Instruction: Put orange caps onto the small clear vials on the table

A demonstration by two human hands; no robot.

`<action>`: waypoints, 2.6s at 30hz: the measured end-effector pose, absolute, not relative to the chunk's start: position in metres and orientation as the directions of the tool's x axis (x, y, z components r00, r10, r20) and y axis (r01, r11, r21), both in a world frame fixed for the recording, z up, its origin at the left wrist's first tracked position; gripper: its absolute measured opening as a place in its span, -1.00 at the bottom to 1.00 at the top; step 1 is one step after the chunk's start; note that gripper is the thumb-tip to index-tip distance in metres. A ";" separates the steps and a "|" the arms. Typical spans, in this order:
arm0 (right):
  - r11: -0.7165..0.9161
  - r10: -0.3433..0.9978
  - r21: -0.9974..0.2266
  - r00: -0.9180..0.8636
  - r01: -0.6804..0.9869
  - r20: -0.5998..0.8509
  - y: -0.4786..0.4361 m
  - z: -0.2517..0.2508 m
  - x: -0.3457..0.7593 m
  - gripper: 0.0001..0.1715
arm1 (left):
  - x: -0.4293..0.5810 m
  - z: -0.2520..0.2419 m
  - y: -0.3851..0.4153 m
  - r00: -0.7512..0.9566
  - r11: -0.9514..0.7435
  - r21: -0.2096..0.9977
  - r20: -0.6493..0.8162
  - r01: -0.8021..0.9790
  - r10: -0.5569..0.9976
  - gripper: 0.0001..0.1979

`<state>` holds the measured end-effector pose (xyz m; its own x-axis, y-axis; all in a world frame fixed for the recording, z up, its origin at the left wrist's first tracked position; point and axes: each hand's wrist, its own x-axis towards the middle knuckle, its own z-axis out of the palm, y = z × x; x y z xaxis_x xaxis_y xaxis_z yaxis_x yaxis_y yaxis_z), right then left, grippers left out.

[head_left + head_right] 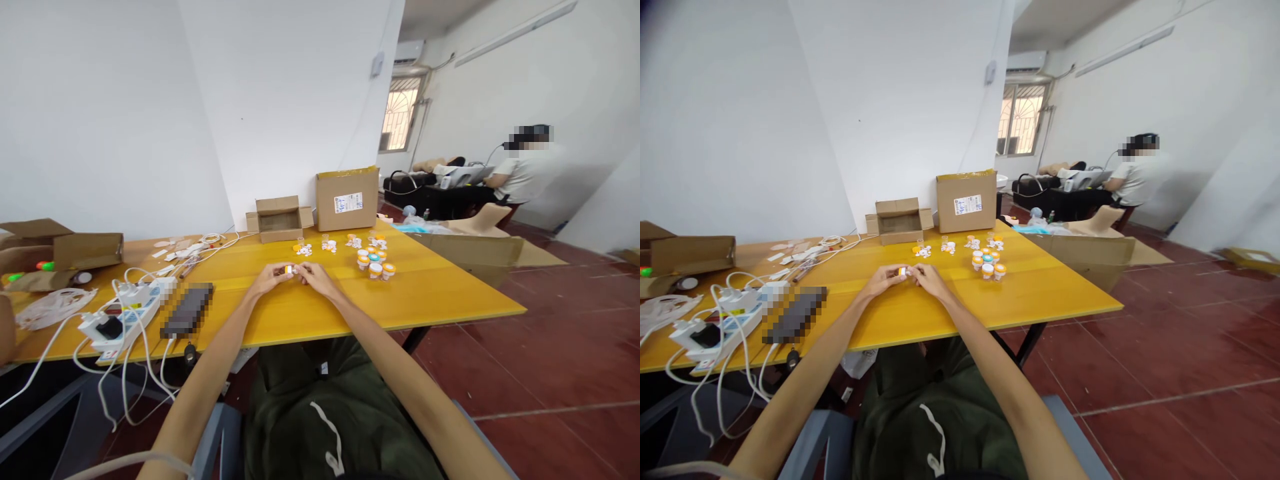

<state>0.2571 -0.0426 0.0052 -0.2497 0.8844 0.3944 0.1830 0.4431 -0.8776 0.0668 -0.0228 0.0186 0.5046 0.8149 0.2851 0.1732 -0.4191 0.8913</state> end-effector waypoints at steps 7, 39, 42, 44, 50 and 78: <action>0.526 0.843 -0.834 -0.231 0.165 0.486 -0.047 0.010 0.255 -0.72 | 0.069 0.026 -0.029 0.519 -0.355 0.923 0.232 0.150 0.822 -0.56; 0.565 0.822 -0.805 -0.208 0.184 0.530 -0.052 0.012 0.253 -0.78 | 0.069 0.028 -0.030 0.512 -0.306 0.944 0.205 0.120 0.834 -0.54; 0.539 0.839 -0.819 -0.209 0.196 0.502 -0.053 0.013 0.253 -0.76 | 0.070 0.031 -0.033 0.504 -0.304 0.946 0.209 0.112 0.838 -0.53; 0.524 0.848 -0.826 -0.213 0.207 0.485 -0.053 0.014 0.253 -0.76 | 0.071 0.032 -0.034 0.501 -0.298 0.949 0.209 0.104 0.840 -0.52; 0.534 0.841 -0.816 -0.241 0.220 0.485 -0.053 0.013 0.253 -0.74 | 0.071 0.031 -0.032 0.497 -0.297 0.950 0.212 0.097 0.842 -0.52; 0.627 0.779 -0.706 -0.230 0.330 0.584 -0.048 0.005 0.253 -0.78 | 0.075 0.027 -0.030 0.464 -0.326 0.936 0.233 0.131 0.855 -0.55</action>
<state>0.2526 -0.0484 0.0055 -0.2296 0.7786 0.5840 0.3296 0.6268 -0.7060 0.0749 -0.0297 0.0268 0.4636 0.8548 0.2331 0.1312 -0.3265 0.9360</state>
